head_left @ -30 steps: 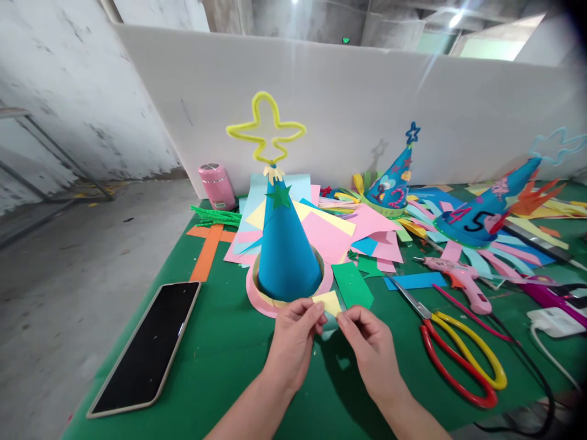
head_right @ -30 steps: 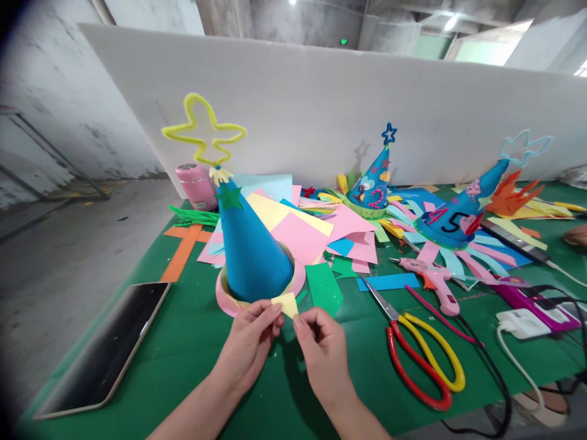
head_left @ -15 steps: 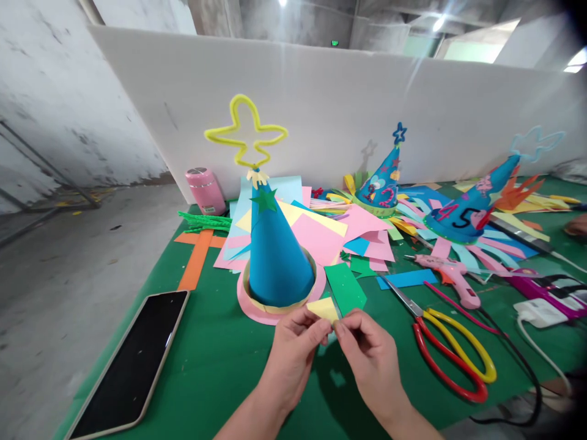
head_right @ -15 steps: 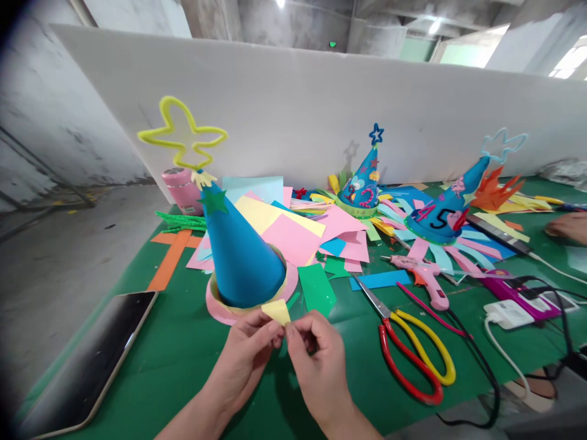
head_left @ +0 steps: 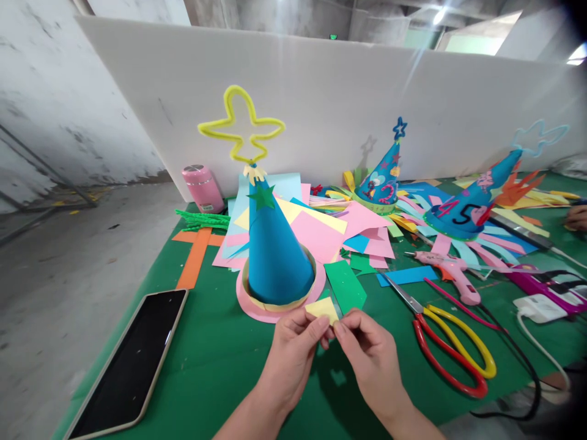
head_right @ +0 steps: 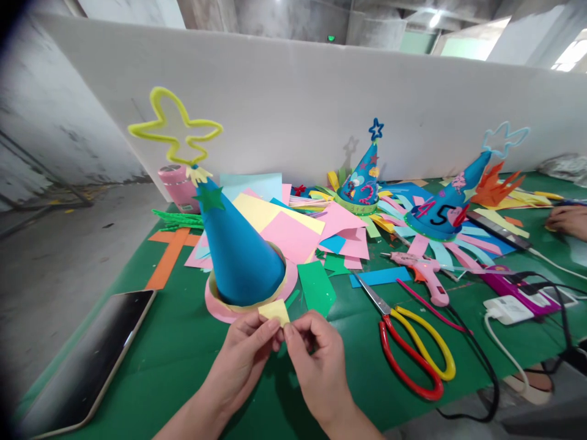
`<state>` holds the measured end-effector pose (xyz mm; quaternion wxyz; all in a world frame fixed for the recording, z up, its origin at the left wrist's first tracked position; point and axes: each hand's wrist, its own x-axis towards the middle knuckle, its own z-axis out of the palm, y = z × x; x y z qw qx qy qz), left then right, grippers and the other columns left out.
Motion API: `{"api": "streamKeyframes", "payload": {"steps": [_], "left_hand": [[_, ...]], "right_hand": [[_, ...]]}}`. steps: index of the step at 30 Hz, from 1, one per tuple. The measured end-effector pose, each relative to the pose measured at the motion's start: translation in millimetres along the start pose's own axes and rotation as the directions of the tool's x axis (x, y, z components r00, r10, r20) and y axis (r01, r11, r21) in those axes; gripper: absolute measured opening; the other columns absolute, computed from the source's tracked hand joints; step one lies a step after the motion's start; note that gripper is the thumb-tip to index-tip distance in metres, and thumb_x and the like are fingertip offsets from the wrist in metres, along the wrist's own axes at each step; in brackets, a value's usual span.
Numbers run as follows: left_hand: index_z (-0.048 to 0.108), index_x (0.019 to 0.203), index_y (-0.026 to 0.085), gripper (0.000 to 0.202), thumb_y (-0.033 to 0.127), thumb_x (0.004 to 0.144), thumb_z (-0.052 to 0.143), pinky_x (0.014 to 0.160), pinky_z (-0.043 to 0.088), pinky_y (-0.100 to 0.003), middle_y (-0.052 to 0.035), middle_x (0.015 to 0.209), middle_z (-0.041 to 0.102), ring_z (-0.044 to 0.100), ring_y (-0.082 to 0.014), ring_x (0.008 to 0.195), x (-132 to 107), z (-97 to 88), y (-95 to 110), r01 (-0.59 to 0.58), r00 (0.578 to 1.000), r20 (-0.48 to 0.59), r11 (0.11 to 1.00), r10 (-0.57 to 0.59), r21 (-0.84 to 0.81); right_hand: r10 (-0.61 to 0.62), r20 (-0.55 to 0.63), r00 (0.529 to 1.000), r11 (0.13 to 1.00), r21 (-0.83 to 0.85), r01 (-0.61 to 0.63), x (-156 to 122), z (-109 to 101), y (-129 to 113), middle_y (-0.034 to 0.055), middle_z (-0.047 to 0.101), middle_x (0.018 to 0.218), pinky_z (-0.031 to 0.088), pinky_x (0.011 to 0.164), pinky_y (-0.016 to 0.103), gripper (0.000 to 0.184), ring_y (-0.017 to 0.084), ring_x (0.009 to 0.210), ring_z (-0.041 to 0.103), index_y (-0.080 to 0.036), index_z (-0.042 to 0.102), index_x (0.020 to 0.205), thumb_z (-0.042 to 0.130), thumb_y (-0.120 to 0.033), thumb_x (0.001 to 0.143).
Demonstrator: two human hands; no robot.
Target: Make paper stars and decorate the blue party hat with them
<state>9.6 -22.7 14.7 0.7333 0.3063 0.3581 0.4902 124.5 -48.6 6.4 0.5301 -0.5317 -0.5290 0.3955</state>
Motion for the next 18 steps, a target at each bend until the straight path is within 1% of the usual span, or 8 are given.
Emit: {"api": "streamKeyframes", "payload": {"steps": [5,8,12,18], "left_hand": [[0.063,0.052,0.012,0.022,0.021,0.072,0.062,0.055,0.039,-0.019,-0.0017,0.052,0.059,0.05,-0.0093,0.054,-0.2,1.6,-0.1,-0.027,0.999,-0.031,0.999,0.028,0.021],[0.064,0.053,0.012,0.022,0.021,0.073,0.06,0.055,0.039,-0.02,-0.0022,0.052,0.059,0.05,-0.0096,0.054,-0.5,2.1,-0.9,-0.035,0.998,-0.054,0.999,0.035,-0.005],[0.064,0.054,0.013,0.022,0.02,0.073,0.057,0.054,0.039,-0.02,-0.0019,0.052,0.059,0.049,-0.01,0.054,-0.6,2.0,-2.2,-0.05,0.996,-0.073,0.998,0.047,-0.035],[0.063,0.052,0.014,0.025,0.019,0.074,0.053,0.054,0.039,-0.021,-0.0011,0.051,0.058,0.048,-0.0112,0.054,1.0,2.5,-2.6,-0.069,0.993,-0.094,0.997,0.065,-0.038]], "right_hand": [[0.046,0.004,0.999,0.998,0.033,-0.046,-0.4,-0.7,1.9,-0.0023,0.046,0.058,0.031,0.048,0.022,0.024,0.01,0.052,0.039,-0.016,0.053,0.063,0.051,-0.03,0.081],[0.058,0.014,0.998,0.997,0.05,-0.059,-1.3,-1.3,1.4,-0.0033,0.044,0.057,0.03,0.048,0.022,0.024,0.009,0.051,0.037,-0.016,0.053,0.063,0.05,-0.03,0.082],[0.067,0.023,0.998,0.995,0.078,-0.068,-3.1,-0.5,0.5,-0.0033,0.044,0.057,0.031,0.049,0.022,0.024,0.009,0.052,0.037,-0.016,0.053,0.063,0.05,-0.03,0.082],[0.069,0.018,0.997,0.994,0.086,-0.071,-2.9,3.4,-1.2,-0.0027,0.045,0.058,0.03,0.048,0.022,0.023,0.01,0.053,0.037,-0.016,0.054,0.063,0.05,-0.029,0.081]]}}
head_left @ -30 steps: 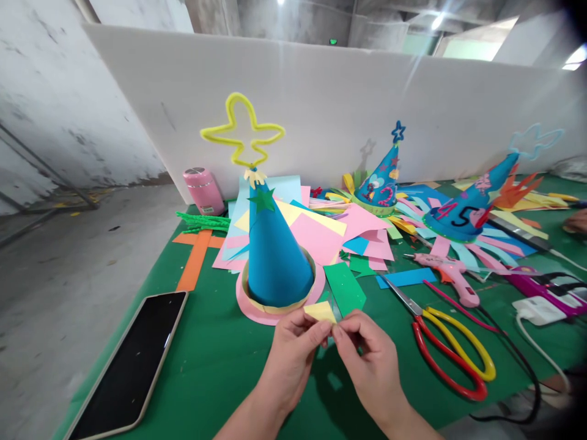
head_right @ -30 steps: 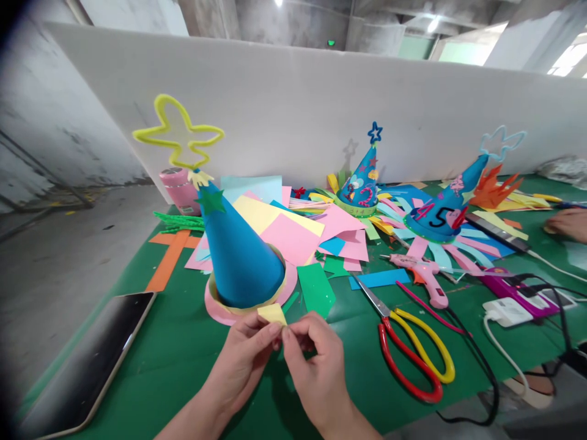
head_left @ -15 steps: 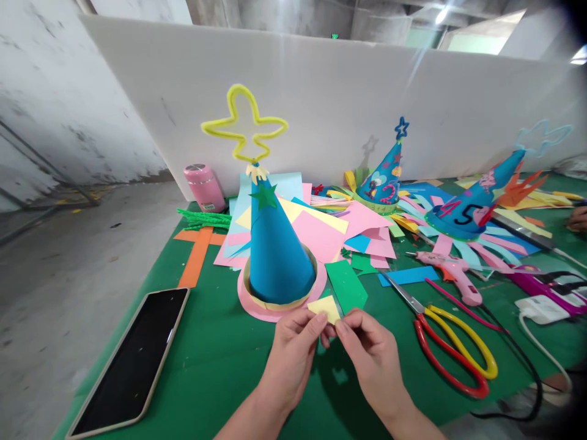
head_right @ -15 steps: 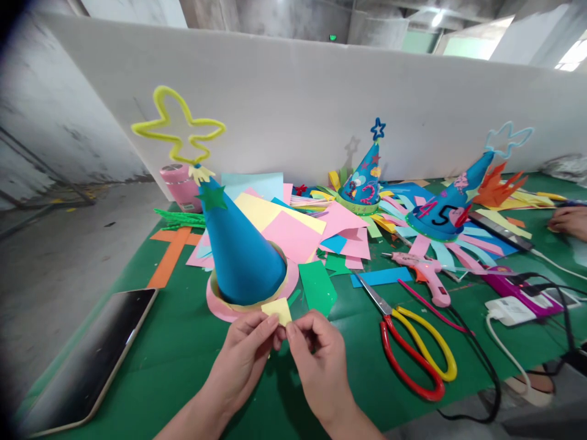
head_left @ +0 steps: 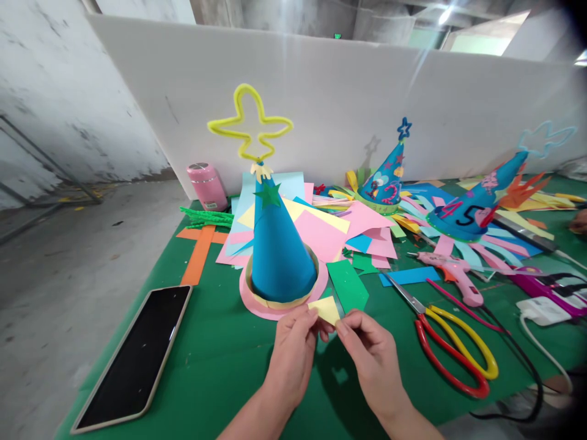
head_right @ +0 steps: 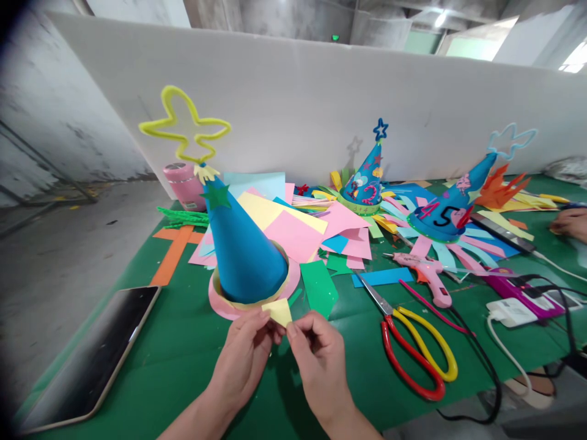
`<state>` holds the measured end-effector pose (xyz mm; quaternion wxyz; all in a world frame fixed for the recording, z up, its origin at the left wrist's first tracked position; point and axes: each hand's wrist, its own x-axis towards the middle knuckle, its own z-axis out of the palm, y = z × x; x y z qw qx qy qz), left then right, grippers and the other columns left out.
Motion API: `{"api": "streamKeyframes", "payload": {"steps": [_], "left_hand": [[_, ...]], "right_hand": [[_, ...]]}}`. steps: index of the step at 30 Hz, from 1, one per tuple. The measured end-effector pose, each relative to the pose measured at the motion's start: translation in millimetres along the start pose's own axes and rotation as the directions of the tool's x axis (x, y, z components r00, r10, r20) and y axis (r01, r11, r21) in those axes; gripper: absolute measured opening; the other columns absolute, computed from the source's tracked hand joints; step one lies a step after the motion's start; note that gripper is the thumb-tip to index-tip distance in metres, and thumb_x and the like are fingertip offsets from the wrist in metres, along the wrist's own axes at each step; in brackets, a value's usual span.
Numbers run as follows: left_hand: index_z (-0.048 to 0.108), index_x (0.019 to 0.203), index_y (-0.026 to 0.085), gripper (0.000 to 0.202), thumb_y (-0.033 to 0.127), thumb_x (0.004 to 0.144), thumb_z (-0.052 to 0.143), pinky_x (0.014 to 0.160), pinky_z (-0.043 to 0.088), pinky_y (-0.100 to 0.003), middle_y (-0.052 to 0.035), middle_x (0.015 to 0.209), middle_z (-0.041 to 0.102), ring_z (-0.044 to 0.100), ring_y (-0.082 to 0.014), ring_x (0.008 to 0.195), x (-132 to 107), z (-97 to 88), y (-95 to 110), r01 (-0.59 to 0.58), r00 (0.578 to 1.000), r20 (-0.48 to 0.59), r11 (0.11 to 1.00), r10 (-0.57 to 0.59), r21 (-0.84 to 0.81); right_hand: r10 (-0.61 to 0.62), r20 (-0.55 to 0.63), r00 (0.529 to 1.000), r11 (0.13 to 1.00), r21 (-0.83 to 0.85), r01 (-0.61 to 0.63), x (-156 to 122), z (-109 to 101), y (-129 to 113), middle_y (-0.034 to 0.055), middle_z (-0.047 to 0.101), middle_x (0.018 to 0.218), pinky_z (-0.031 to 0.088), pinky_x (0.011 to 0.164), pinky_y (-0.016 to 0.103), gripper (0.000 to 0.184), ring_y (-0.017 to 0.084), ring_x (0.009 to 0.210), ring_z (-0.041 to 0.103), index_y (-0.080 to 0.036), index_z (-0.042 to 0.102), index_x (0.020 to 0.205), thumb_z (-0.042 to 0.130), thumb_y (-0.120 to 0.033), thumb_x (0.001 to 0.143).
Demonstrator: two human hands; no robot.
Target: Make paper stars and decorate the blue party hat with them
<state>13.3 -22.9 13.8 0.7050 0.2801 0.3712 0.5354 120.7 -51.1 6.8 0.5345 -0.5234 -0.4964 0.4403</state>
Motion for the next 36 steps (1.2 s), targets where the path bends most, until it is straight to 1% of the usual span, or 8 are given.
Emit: {"api": "streamKeyframes", "payload": {"steps": [7,12,15,19,25,29,31,36], "left_hand": [[0.064,0.057,0.015,0.023,0.019,0.075,0.051,0.053,0.038,-0.022,-0.0017,0.056,0.06,0.047,-0.0117,0.055,3.5,-4.0,2.8,-0.096,0.988,-0.117,0.994,0.101,0.046],[0.065,0.063,0.014,0.021,0.028,0.076,0.055,0.059,0.04,-0.024,-0.0017,0.06,0.058,0.048,-0.0129,0.06,0.4,-1.8,-0.6,-0.09,0.996,0.02,0.992,0.088,0.088],[0.066,0.068,0.014,0.008,0.022,0.067,0.067,0.061,0.039,-0.022,0.0005,0.062,0.058,0.048,-0.0113,0.062,-0.5,-1.2,-0.9,-0.032,0.998,0.065,0.994,0.025,0.102],[0.064,0.059,0.012,0.01,0.019,0.064,0.07,0.057,0.038,-0.02,0.002,0.054,0.055,0.046,-0.0084,0.056,1.0,-2.2,-0.6,0.063,0.997,0.036,0.997,-0.064,0.046],[0.064,0.059,0.011,0.013,0.021,0.064,0.07,0.055,0.038,-0.02,0.0007,0.053,0.055,0.047,-0.0082,0.054,2.2,-3.0,-0.4,0.095,0.995,-0.019,0.995,-0.094,0.02],[0.062,0.057,0.012,0.014,0.022,0.062,0.072,0.055,0.038,-0.019,0.0008,0.053,0.055,0.047,-0.0082,0.054,2.9,-2.6,1.9,0.077,0.995,-0.072,0.997,-0.076,0.013],[0.063,0.058,0.011,0.014,0.022,0.062,0.072,0.055,0.038,-0.02,0.0005,0.053,0.055,0.047,-0.0086,0.053,3.1,-2.2,2.8,0.084,0.994,-0.069,0.996,-0.082,0.032],[0.066,0.06,0.012,0.012,0.021,0.061,0.072,0.054,0.038,-0.02,0.001,0.053,0.055,0.046,-0.0087,0.054,3.4,-1.9,2.6,0.076,0.996,-0.041,0.995,-0.074,0.059]], "right_hand": [[-0.013,-0.105,0.994,1.0,0.024,0.016,0.4,-5.6,2.9,-0.0049,0.037,0.055,0.028,0.047,0.021,0.023,0.009,0.051,0.033,-0.017,0.048,0.06,0.051,-0.027,0.081],[0.014,-0.105,0.994,1.0,0.028,-0.011,-0.5,-4.4,3.4,-0.0047,0.04,0.055,0.029,0.046,0.021,0.022,0.009,0.051,0.034,-0.017,0.05,0.063,0.051,-0.029,0.081],[0.019,-0.071,0.997,1.0,-0.002,-0.019,1.8,-1.8,1.0,-0.0043,0.043,0.054,0.03,0.046,0.021,0.022,0.009,0.05,0.036,-0.017,0.052,0.063,0.052,-0.03,0.08],[0.023,-0.009,1.0,0.999,-0.046,-0.024,4.9,-4.1,-1.7,-0.0033,0.046,0.054,0.031,0.046,0.022,0.022,0.01,0.05,0.038,-0.016,0.055,0.062,0.054,-0.032,0.078],[0.064,0.02,0.998,0.998,-0.029,-0.063,3.3,-14.2,-1.3,-0.0051,0.037,0.053,0.028,0.046,0.021,0.025,0.009,0.05,0.032,-0.016,0.049,0.06,0.053,-0.032,0.079],[0.092,-0.047,0.995,0.996,0.001,-0.092,4.6,-20.3,-0.8,-0.0055,0.031,0.054,0.026,0.046,0.021,0.027,0.009,0.051,0.028,-0.017,0.045,0.06,0.051,-0.033,0.081],[0.089,-0.013,0.996,0.996,-0.002,-0.089,7.1,-21.6,-3.1,-0.0046,0.033,0.055,0.027,0.047,0.022,0.026,0.009,0.052,0.03,-0.017,0.047,0.061,0.05,-0.034,0.081],[0.09,0.196,0.977,0.996,-0.001,-0.091,14.4,-16.0,-10.9,-0.0027,0.042,0.057,0.03,0.047,0.022,0.022,0.01,0.053,0.036,-0.016,0.052,0.065,0.051,-0.033,0.079]]}}
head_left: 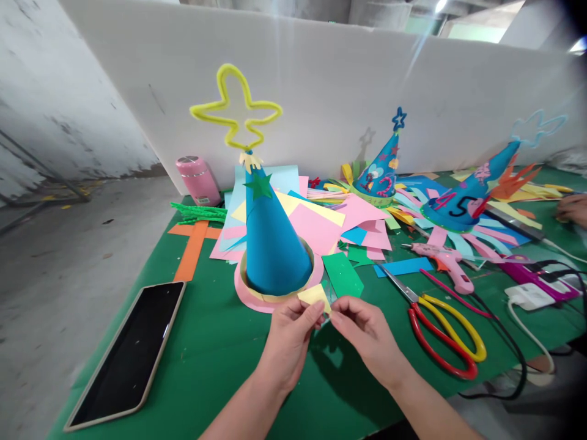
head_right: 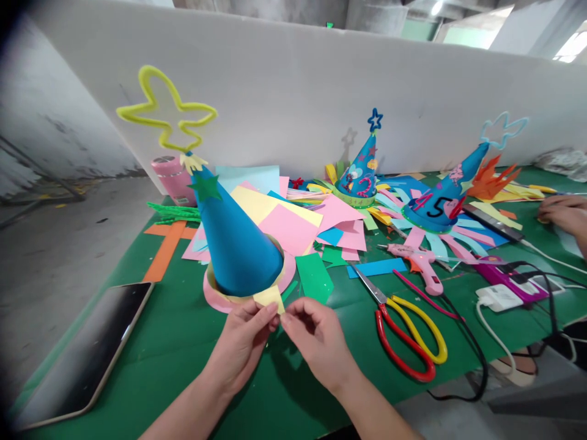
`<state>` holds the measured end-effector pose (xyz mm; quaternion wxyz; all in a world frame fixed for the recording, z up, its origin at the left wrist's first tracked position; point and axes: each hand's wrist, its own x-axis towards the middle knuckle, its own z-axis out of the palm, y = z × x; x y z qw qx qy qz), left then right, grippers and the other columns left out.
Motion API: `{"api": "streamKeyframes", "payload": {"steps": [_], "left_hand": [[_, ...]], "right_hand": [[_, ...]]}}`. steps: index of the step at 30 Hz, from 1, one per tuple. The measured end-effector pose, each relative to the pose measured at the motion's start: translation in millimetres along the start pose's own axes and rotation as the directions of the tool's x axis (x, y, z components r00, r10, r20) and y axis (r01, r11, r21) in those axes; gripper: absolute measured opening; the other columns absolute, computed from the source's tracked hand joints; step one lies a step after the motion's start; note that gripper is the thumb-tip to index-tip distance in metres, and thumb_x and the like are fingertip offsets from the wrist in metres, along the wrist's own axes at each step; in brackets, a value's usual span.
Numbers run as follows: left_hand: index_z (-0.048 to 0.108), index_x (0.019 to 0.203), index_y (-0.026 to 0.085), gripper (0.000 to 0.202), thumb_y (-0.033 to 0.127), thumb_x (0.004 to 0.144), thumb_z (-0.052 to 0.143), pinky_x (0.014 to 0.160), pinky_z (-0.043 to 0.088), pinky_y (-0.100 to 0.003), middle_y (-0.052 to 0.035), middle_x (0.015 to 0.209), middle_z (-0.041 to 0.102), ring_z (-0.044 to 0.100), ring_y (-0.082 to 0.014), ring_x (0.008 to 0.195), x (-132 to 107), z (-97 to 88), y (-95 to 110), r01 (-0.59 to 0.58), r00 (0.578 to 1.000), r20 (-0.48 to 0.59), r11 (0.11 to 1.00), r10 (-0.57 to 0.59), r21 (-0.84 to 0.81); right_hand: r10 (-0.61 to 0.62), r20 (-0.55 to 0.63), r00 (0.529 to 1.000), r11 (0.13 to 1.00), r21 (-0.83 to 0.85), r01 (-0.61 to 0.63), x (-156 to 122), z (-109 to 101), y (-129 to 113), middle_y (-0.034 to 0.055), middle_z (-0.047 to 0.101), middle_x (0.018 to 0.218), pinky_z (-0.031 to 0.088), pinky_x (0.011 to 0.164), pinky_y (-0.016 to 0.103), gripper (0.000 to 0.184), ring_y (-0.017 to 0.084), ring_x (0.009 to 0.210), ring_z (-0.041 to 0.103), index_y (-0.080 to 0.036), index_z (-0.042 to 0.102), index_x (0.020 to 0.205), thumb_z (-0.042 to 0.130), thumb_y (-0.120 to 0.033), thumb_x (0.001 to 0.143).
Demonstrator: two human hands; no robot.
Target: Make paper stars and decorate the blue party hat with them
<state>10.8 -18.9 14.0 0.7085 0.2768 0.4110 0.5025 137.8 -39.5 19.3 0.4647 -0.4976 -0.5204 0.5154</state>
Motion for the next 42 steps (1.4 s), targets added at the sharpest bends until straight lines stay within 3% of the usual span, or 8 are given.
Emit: {"api": "streamKeyframes", "payload": {"steps": [10,12,14,17,21,31,38,42], "left_hand": [[0.064,0.059,0.012,0.013,0.022,0.064,0.07,0.054,0.036,-0.019,0.0024,0.052,0.053,0.044,-0.0076,0.053,4.1,-1.4,-2.9,-0.022,1.0,0.015,1.0,0.021,0.011],[0.06,0.053,0.014,0.017,0.022,0.061,0.072,0.053,0.036,-0.018,0.0043,0.048,0.051,0.044,-0.0068,0.051,5.2,-2.5,-1.7,-0.074,0.992,-0.105,0.996,0.07,-0.042],[0.06,0.053,0.014,0.017,0.023,0.061,0.072,0.054,0.036,-0.019,0.0035,0.049,0.053,0.045,-0.0074,0.052,4.3,-2.9,-2.4,-0.077,0.991,-0.11,0.997,0.078,0.01],[0.061,0.054,0.013,0.018,0.025,0.063,0.07,0.051,0.033,-0.021,0.0028,0.049,0.052,0.043,-0.0081,0.05,0.5,-1.9,-7.2,-0.02,0.997,0.081,0.988,0.008,0.152],[0.066,0.063,0.012,0.015,0.027,0.064,0.069,0.052,0.031,-0.021,0.0015,0.052,0.053,0.042,-0.0088,0.052,-0.5,-1.7,-12.8,0.007,0.982,0.181,0.973,-0.05,0.231],[0.062,0.062,0.014,0.018,0.029,0.07,0.064,0.047,0.028,-0.02,0.0021,0.054,0.048,0.039,-0.008,0.051,9.9,-6.7,-13.8,-0.12,0.991,0.091,0.952,0.098,0.282],[0.062,0.061,0.012,0.017,0.025,0.071,0.064,0.051,0.033,-0.02,0.0001,0.057,0.053,0.042,-0.0081,0.052,7.6,-2.1,-13.0,-0.03,0.995,0.097,0.975,0.009,0.222],[0.062,0.059,0.013,0.018,0.022,0.074,0.062,0.056,0.036,-0.02,0.0005,0.055,0.055,0.045,-0.0088,0.055,10.8,1.3,-10.3,0.012,0.99,0.133,0.98,-0.039,0.199]], "right_hand": [[0.052,-0.113,0.992,0.999,0.01,-0.052,-10.8,3.4,15.7,-0.0059,0.035,0.05,0.026,0.044,0.021,0.027,0.009,0.048,0.03,-0.017,0.044,0.056,0.054,-0.032,0.077],[0.064,-0.124,0.99,0.998,-0.012,-0.066,-16.6,-3.8,17.1,-0.0055,0.036,0.051,0.027,0.044,0.021,0.028,0.009,0.048,0.031,-0.018,0.044,0.055,0.055,-0.033,0.076],[0.068,-0.128,0.99,0.997,-0.034,-0.073,-19.1,-11.6,14.8,-0.0052,0.036,0.052,0.028,0.044,0.021,0.028,0.009,0.049,0.032,-0.017,0.045,0.057,0.055,-0.035,0.076],[0.052,-0.06,0.997,0.998,-0.03,-0.053,-14.7,-19.2,5.9,-0.0039,0.04,0.058,0.031,0.047,0.021,0.022,0.009,0.052,0.036,-0.017,0.051,0.068,0.052,-0.036,0.079],[0.052,0.158,0.986,0.998,-0.027,-0.048,1.5,-20.8,-0.8,-0.0036,0.045,0.061,0.033,0.05,0.021,0.019,0.01,0.055,0.04,-0.017,0.051,0.072,0.056,-0.035,0.076],[-0.055,0.168,0.984,0.981,-0.175,0.085,34.4,-24.0,18.1,-0.0058,0.037,0.051,0.026,0.044,0.021,0.027,0.008,0.049,0.031,-0.018,0.041,0.057,0.052,-0.03,0.078],[-0.003,0.213,0.977,1.0,-0.018,0.007,25.5,-28.2,20.0,-0.0042,0.044,0.055,0.031,0.045,0.02,0.022,0.008,0.051,0.038,-0.017,0.046,0.064,0.055,-0.032,0.077],[-0.066,0.17,0.983,0.995,-0.069,0.079,24.3,-29.8,14.2,-0.0026,0.049,0.059,0.034,0.047,0.02,0.016,0.008,0.053,0.042,-0.016,0.051,0.067,0.054,-0.027,0.079]]}}
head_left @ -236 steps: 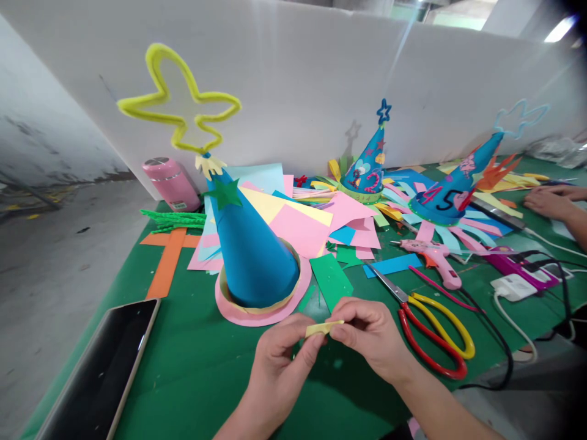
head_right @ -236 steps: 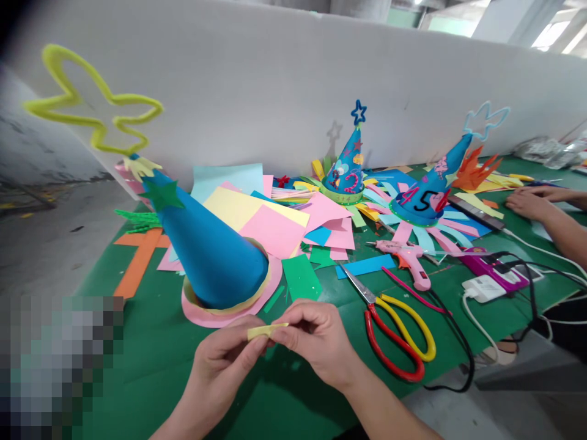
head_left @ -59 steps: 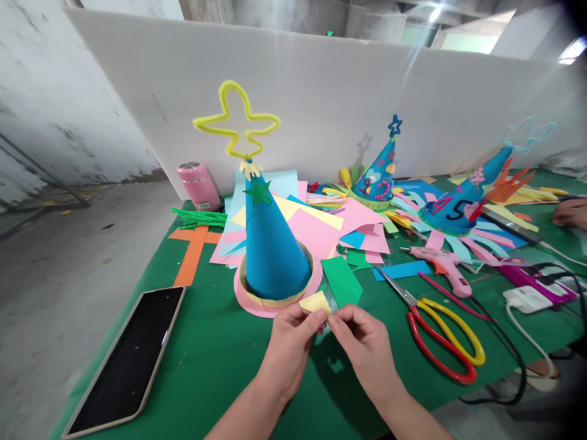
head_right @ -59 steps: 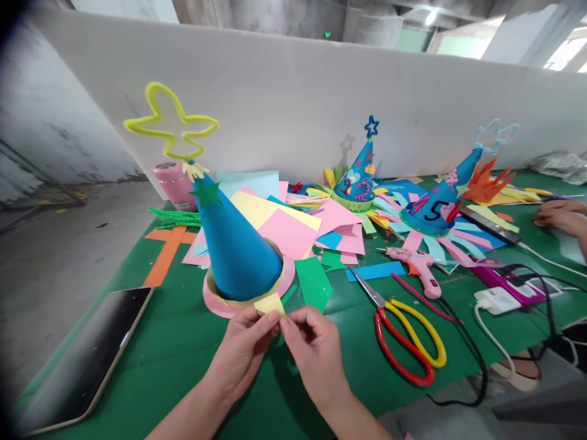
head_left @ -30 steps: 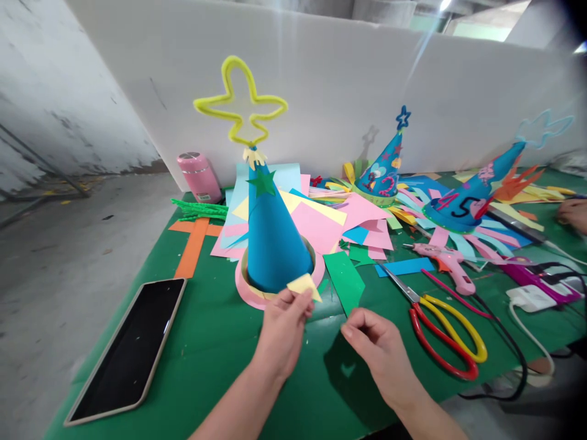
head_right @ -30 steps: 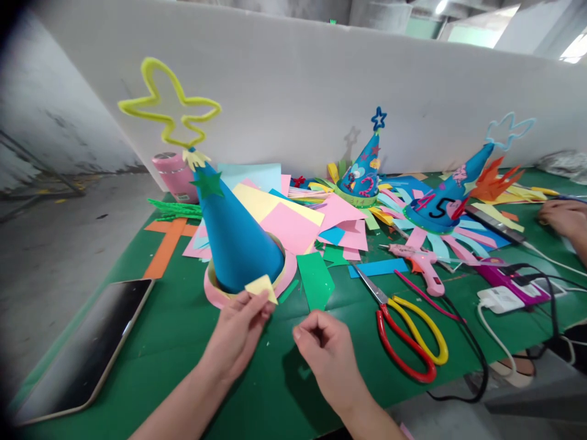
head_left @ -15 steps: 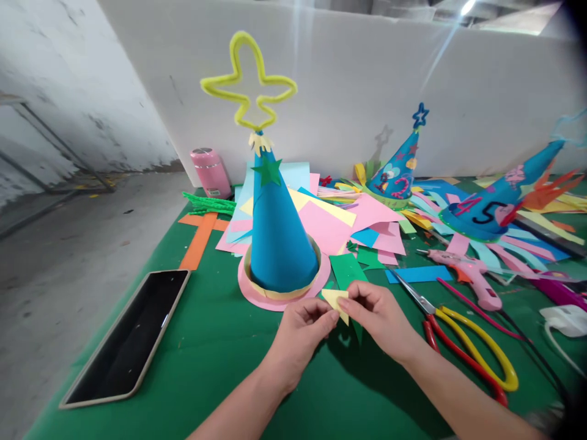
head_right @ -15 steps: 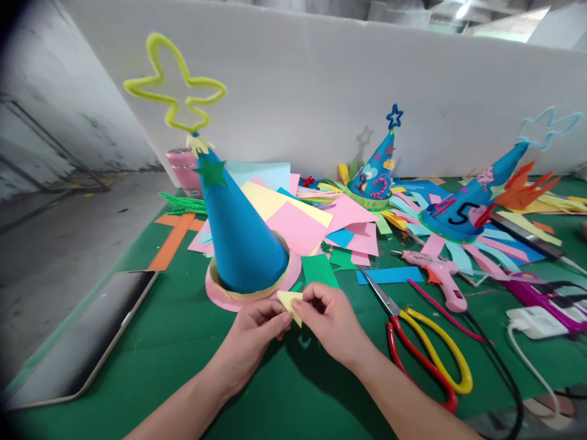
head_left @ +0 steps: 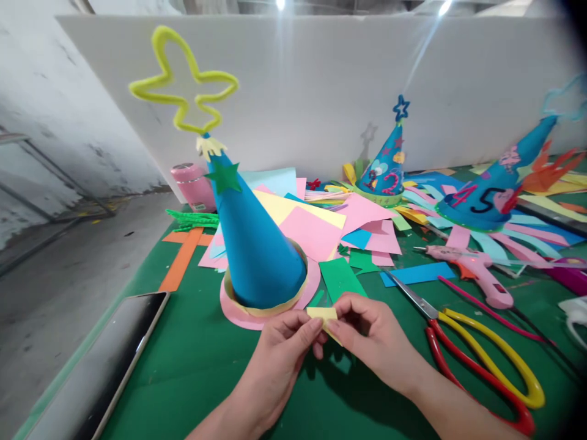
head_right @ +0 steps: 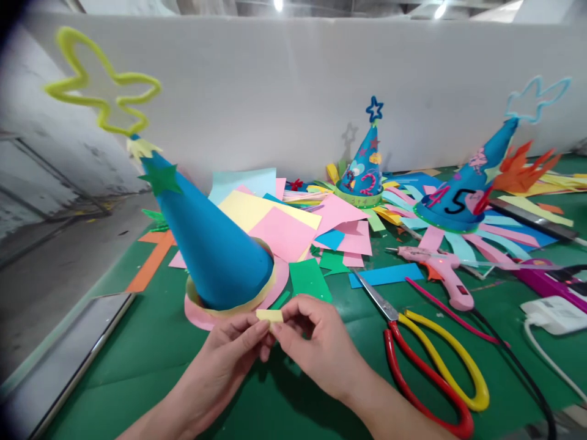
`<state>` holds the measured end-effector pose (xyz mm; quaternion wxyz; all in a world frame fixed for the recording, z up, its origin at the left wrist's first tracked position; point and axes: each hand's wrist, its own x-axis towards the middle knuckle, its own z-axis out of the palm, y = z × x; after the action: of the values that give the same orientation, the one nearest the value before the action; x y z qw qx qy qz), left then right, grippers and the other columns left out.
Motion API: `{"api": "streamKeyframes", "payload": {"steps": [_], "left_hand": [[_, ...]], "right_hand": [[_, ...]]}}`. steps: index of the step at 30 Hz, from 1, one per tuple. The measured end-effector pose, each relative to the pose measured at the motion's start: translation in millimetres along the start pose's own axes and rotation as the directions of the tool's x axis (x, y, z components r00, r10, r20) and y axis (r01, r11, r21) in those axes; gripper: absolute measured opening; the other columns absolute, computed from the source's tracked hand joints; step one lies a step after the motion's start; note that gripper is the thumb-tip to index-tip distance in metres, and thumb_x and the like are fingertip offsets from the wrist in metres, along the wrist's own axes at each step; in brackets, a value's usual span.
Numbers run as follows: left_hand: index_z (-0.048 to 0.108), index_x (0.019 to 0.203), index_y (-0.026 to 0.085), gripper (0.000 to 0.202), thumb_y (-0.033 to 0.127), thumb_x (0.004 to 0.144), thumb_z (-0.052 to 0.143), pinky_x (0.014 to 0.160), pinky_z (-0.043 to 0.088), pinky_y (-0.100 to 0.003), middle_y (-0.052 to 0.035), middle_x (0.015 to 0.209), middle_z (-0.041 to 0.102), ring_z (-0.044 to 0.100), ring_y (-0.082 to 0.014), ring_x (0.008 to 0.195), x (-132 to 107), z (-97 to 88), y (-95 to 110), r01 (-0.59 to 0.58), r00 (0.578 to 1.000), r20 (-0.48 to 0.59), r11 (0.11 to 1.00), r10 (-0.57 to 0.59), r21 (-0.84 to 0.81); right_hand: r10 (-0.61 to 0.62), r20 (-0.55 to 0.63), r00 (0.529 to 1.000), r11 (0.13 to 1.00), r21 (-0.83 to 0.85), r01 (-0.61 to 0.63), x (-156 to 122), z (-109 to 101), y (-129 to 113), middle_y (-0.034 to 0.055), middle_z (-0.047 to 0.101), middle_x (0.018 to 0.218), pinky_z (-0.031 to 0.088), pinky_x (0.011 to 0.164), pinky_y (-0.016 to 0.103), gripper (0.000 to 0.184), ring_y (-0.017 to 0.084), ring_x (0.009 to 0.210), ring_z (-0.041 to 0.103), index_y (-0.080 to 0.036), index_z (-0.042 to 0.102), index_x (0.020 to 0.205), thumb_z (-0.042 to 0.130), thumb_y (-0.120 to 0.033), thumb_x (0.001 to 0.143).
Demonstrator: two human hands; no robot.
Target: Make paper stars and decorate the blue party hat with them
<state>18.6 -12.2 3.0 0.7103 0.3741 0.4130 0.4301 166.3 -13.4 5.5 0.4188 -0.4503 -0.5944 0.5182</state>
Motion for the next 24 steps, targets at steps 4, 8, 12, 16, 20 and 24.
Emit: {"api": "streamKeyframes", "payload": {"steps": [4,8,12,16,20,24], "left_hand": [[0.064,0.059,0.013,0.019,0.021,0.075,0.061,0.064,0.038,-0.022,-0.0006,0.057,0.057,0.05,-0.0118,0.064,5.0,-1.8,0.1,-0.035,0.999,0.019,0.998,0.034,0.058],[0.068,0.066,0.014,0.013,0.021,0.075,0.061,0.065,0.038,-0.023,-0.0009,0.058,0.059,0.051,-0.0125,0.064,5.4,-5.1,-3.3,-0.026,0.999,0.019,0.999,0.025,0.045],[0.068,0.067,0.015,0.011,0.021,0.074,0.063,0.062,0.038,-0.022,-0.001,0.059,0.06,0.051,-0.0117,0.063,2.9,-8.2,-5.3,0.01,0.999,0.037,0.999,-0.011,0.031],[0.069,0.072,0.015,0.006,0.02,0.069,0.067,0.059,0.039,-0.02,-0.0002,0.063,0.061,0.051,-0.0098,0.06,3.4,-9.3,-5.4,0.029,0.998,0.047,0.999,-0.029,0.013],[0.069,0.07,0.015,0.004,0.018,0.07,0.066,0.059,0.04,-0.019,0.0003,0.061,0.06,0.051,-0.009,0.059,5.3,-9.4,-6.4,0.049,0.998,0.044,0.998,-0.048,-0.026],[0.068,0.068,0.014,0.006,0.017,0.071,0.065,0.058,0.04,-0.018,0.0004,0.059,0.06,0.05,-0.0083,0.057,6.8,-8.5,-5.1,0.077,0.995,0.064,0.994,-0.072,-0.072]], "right_hand": [[-0.111,-0.099,0.989,0.984,-0.149,0.096,1.4,-1.0,-3.8,-0.0026,0.049,0.061,0.036,0.049,0.018,0.012,0.008,0.055,0.045,-0.016,0.054,0.066,0.055,-0.02,0.077],[-0.151,-0.097,0.984,0.959,-0.257,0.122,1.4,-0.8,-3.8,-0.0024,0.05,0.059,0.037,0.051,0.018,0.016,0.008,0.055,0.047,-0.016,0.054,0.062,0.053,-0.017,0.077],[-0.203,-0.081,0.976,0.937,-0.305,0.169,-0.5,0.9,-3.6,-0.0025,0.051,0.058,0.036,0.05,0.017,0.017,0.008,0.055,0.047,-0.016,0.054,0.059,0.054,-0.015,0.077],[-0.269,-0.101,0.958,0.912,-0.346,0.22,-1.4,1.8,-3.7,-0.0033,0.051,0.056,0.035,0.05,0.017,0.018,0.007,0.053,0.046,-0.016,0.054,0.056,0.058,-0.013,0.073],[-0.311,-0.129,0.942,0.891,-0.384,0.242,-1.4,3.3,-3.4,-0.0034,0.053,0.054,0.036,0.051,0.018,0.018,0.007,0.052,0.047,-0.017,0.056,0.055,0.059,-0.014,0.073],[-0.304,-0.134,0.943,0.901,-0.363,0.239,-1.8,4.2,-4.3,-0.0033,0.054,0.054,0.036,0.051,0.017,0.019,0.007,0.053,0.047,-0.016,0.057,0.056,0.059,-0.015,0.074]]}}
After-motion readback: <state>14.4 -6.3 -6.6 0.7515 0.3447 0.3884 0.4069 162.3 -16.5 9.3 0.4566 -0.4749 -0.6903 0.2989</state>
